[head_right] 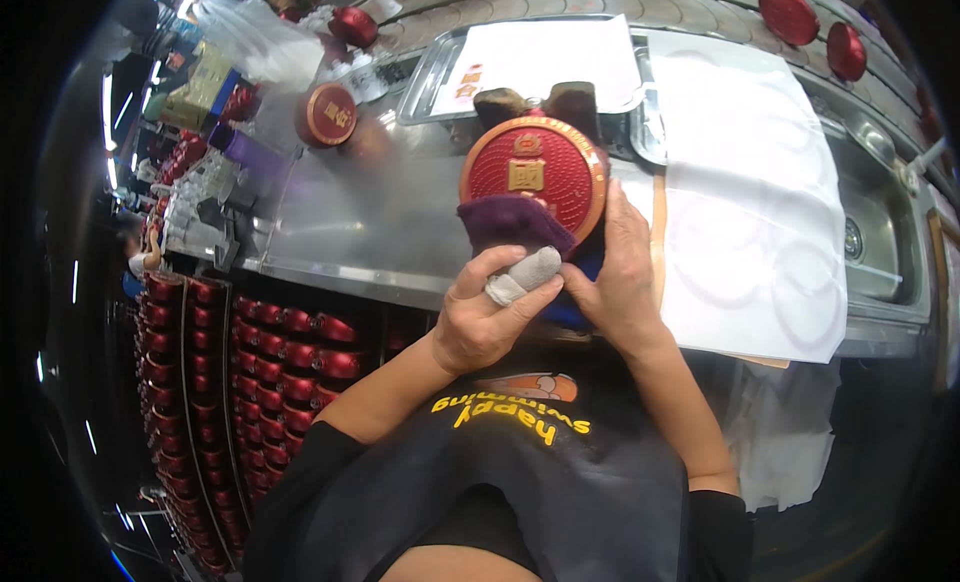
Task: The person picks up a red container from a rack, places it on a workbench, and applies a gold sticker to its surface. They smooth the sticker with fingers and a green tool, then wipe the container with a cloth. The process repeats with another container.
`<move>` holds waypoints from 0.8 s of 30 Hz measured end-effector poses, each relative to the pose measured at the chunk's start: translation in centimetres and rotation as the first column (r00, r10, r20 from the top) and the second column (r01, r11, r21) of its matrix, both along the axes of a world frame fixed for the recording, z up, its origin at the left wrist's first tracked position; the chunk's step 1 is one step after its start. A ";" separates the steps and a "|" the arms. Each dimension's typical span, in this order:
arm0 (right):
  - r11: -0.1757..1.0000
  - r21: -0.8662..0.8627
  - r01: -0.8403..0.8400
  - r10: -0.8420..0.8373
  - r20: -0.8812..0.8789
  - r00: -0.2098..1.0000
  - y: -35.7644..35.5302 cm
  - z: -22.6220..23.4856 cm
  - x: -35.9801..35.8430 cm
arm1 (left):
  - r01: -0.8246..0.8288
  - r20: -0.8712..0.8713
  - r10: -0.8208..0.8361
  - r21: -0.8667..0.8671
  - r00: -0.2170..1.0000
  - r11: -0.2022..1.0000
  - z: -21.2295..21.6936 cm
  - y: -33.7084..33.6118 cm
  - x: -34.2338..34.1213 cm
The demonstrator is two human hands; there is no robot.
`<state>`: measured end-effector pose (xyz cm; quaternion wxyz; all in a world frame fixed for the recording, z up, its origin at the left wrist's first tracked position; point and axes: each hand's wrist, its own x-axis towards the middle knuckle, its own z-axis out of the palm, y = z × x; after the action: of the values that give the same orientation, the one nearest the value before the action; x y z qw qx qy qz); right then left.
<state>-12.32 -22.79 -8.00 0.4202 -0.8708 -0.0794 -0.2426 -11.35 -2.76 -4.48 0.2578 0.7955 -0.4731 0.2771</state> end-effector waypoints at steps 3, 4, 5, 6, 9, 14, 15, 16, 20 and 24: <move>0.998 0.069 0.009 -0.006 -0.044 0.999 0.0 -0.3 0.0 | 0.050 0.075 -0.058 0.105 0.995 0.993 2.1 -1.7 1.1; 0.998 0.068 0.003 -0.003 0.000 1.000 0.0 -0.3 0.0 | 0.082 0.060 -0.091 0.139 0.994 0.987 2.8 -2.3 1.5; 0.998 0.066 -0.006 0.003 0.044 0.999 0.0 -0.4 0.0 | 0.110 0.055 -0.121 0.166 0.991 0.980 3.5 -2.8 1.9; 0.998 0.065 -0.009 0.005 0.066 0.998 0.0 -0.4 0.1 | 0.134 0.055 -0.147 0.184 0.988 0.974 4.2 -3.4 2.5; 0.993 0.119 -0.011 0.007 0.033 0.999 0.1 -0.2 -0.2 | 0.192 0.000 -0.199 0.257 0.980 0.947 5.9 -5.2 4.7; 0.991 0.135 -0.026 0.026 0.007 1.000 0.3 -0.4 -0.3 | 0.237 -0.073 -0.226 0.296 0.971 0.925 7.8 -6.9 9.8; 0.991 0.132 -0.035 0.038 -0.020 0.999 0.2 -0.4 -0.3 | 0.237 -0.053 -0.232 0.279 0.971 0.930 8.0 -6.7 10.9; 0.991 0.128 -0.046 0.053 -0.049 0.997 0.0 -0.3 -0.5 | 0.217 -0.046 -0.213 0.291 0.976 0.932 8.1 -6.5 12.0; 0.995 0.091 -0.033 0.040 -0.078 0.996 0.0 0.0 -0.3 | 0.133 -0.092 -0.118 0.177 0.989 0.975 7.7 -3.5 14.1; 0.998 0.046 -0.033 0.035 -0.045 0.998 0.0 0.1 -0.2 | -0.034 -0.115 0.042 0.066 0.992 0.997 6.6 0.2 11.7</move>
<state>-12.54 -22.76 -7.94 0.4457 -0.8648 -0.0791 -0.2172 0.34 -2.55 2.16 0.2542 0.8270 -0.4506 0.2199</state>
